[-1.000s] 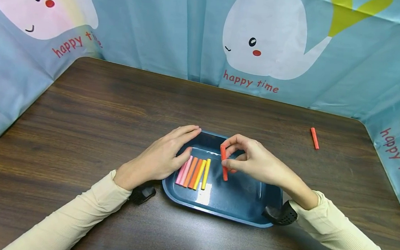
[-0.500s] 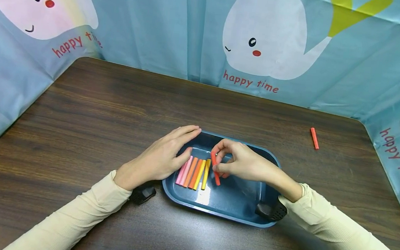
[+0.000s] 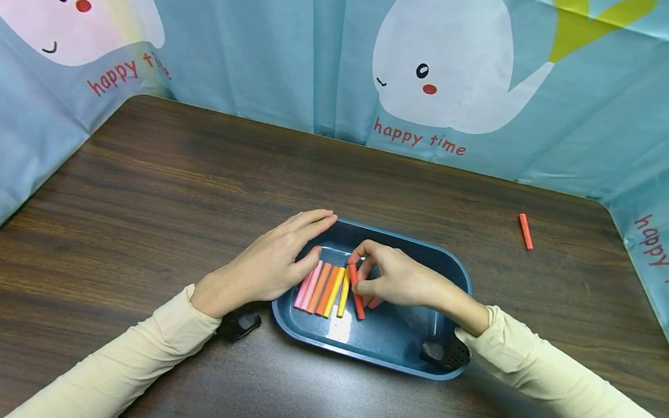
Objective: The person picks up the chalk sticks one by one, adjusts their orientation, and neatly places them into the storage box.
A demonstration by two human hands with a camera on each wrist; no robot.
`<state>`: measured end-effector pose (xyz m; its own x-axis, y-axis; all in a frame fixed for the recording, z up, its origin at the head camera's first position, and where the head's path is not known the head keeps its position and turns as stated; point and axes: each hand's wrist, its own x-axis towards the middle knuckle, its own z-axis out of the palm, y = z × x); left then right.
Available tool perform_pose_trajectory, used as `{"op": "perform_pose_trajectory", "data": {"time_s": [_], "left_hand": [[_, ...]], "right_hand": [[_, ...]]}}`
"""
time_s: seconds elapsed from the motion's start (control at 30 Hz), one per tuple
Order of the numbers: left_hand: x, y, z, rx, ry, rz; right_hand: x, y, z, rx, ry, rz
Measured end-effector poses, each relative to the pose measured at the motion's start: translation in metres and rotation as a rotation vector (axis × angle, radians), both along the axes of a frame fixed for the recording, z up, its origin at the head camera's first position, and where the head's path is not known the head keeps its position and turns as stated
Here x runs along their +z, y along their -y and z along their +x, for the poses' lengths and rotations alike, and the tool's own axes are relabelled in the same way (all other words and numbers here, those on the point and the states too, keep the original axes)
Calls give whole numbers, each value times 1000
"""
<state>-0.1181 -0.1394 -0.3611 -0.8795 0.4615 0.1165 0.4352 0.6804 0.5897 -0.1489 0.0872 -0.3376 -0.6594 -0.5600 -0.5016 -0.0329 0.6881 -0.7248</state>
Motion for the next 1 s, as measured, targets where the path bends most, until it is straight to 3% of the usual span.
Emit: {"op": "perform_pose_trajectory", "data": {"time_s": [0.4,0.6,0.8,1.0], "left_hand": [[1,0,0,4,1,3],[0,1,1,5,-5,5],[1,0,1,4,-3,0],[0,0,0,5,1,4]], "right_hand": [[-2,0,-2,-41,11,102],[-2,-1,-1,-30,36,97],[5,-8,0,2,0,43],[16,-18,1,32,-44,-84]]}}
